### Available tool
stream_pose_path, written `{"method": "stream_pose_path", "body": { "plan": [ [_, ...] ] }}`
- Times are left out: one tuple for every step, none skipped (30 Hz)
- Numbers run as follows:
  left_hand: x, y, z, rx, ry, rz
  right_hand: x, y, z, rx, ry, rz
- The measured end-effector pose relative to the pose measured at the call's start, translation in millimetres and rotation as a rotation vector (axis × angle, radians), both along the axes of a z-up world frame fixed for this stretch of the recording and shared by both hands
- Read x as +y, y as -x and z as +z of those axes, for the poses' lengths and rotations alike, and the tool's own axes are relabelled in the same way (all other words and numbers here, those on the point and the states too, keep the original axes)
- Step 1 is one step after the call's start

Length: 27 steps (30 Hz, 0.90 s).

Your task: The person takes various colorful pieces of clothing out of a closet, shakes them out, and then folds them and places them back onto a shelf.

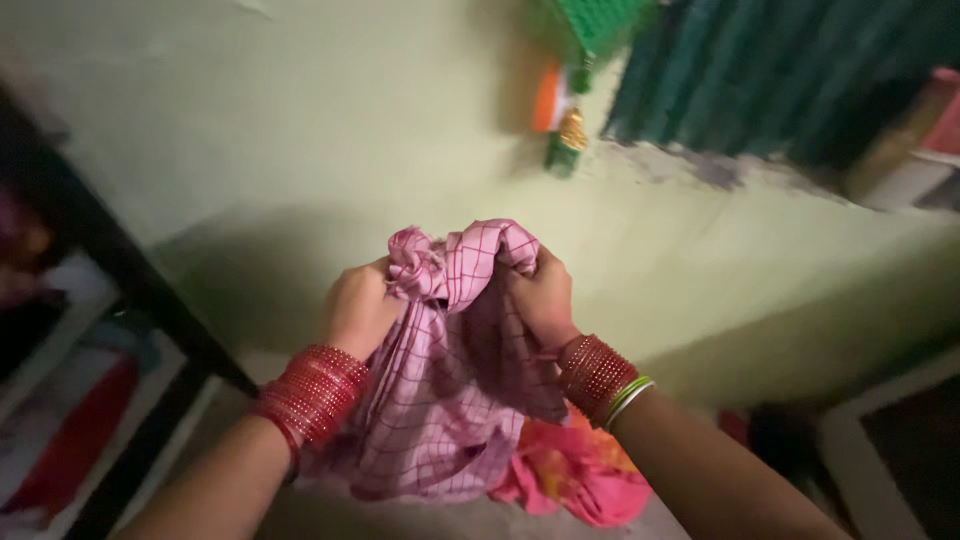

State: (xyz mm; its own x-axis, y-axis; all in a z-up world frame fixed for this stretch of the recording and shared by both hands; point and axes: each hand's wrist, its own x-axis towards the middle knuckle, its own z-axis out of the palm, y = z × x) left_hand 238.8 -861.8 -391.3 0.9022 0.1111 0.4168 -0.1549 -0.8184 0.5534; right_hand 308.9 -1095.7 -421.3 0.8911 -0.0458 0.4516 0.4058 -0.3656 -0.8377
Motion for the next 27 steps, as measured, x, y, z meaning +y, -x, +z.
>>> {"method": "stream_pose_path", "body": {
  "plan": [
    [-15, -7, -7, 0.019, 0.023, -0.022, -16, -1, -5, 0.007, -0.006, -0.009],
    [-28, -12, -12, 0.043, 0.047, -0.041, -31, -4, -9, 0.021, 0.025, -0.041],
    [-42, -17, -17, 0.066, 0.071, -0.06, -46, -6, -12, 0.035, 0.056, -0.072],
    [-54, -21, -21, 0.076, 0.04, -0.077, -60, -7, -16, 0.05, 0.087, -0.099],
    [-65, -26, -24, 0.086, 0.009, -0.095, -73, -7, -20, 0.058, 0.087, -0.111],
    [-76, -31, -27, 0.091, -0.025, -0.113, -86, -7, -24, 0.062, 0.085, -0.125],
    [-88, -33, -31, 0.098, -0.001, -0.125, -98, -8, -28, 0.066, 0.083, -0.139],
    [-99, -36, -33, 0.102, 0.022, -0.138, -109, -11, -32, 0.056, 0.084, -0.156],
    [-110, -40, -35, 0.107, 0.044, -0.152, -119, -15, -36, 0.047, 0.086, -0.173],
    [-120, -43, -38, 0.113, 0.044, -0.17, -129, -15, -42, 0.044, 0.086, -0.193],
    [-130, -46, -40, 0.118, 0.045, -0.188, -138, -14, -49, 0.055, 0.06, -0.199],
    [-139, -51, -42, 0.116, 0.045, -0.209, -147, -16, -55, 0.057, 0.034, -0.207],
    [-147, -56, -44, 0.151, 0.041, -0.224, -156, -19, -61, 0.059, 0.007, -0.215],
    [-153, -63, -45, 0.184, 0.036, -0.24, -165, -23, -65, 0.068, 0.034, -0.256],
    [-159, -71, -46, 0.216, 0.03, -0.255, -173, -27, -70, 0.077, 0.06, -0.296],
    [-163, -79, -48, 0.194, 0.011, -0.286, -179, -29, -75, 0.091, 0.084, -0.335],
    [-167, -88, -50, 0.171, -0.007, -0.318, -184, -30, -80, 0.112, 0.059, -0.358],
    [-171, -98, -53, 0.145, -0.024, -0.349, -190, -33, -83, 0.129, 0.033, -0.381],
    [-176, -104, -57, 0.143, -0.03, -0.374, -195, -35, -84, 0.146, 0.008, -0.403],
    [-183, -114, -59, 0.13, -0.037, -0.397, -200, -40, -83, 0.193, 0.004, -0.405],
    [-187, -125, -60, 0.118, -0.044, -0.42, -204, -44, -81, 0.239, -0.001, -0.406],
    [-191, -133, -62, 0.164, -0.078, -0.412, -207, -46, -82, 0.294, -0.006, -0.406],
    [-196, -141, -64, 0.211, -0.112, -0.403, -211, -52, -82, 0.287, 0.079, -0.433],
    [-202, -148, -66, 0.259, -0.144, -0.397, -216, -57, -81, 0.285, 0.168, -0.462],
    [-206, -157, -66, 0.232, -0.131, -0.422, -222, -62, -81, 0.284, 0.256, -0.49],
    [-210, -164, -68, 0.215, -0.114, -0.452, -227, -62, -84, 0.266, 0.221, -0.459],
    [-214, -169, -70, 0.198, -0.097, -0.481, -231, -62, -87, 0.247, 0.186, -0.428]
  ]
}}
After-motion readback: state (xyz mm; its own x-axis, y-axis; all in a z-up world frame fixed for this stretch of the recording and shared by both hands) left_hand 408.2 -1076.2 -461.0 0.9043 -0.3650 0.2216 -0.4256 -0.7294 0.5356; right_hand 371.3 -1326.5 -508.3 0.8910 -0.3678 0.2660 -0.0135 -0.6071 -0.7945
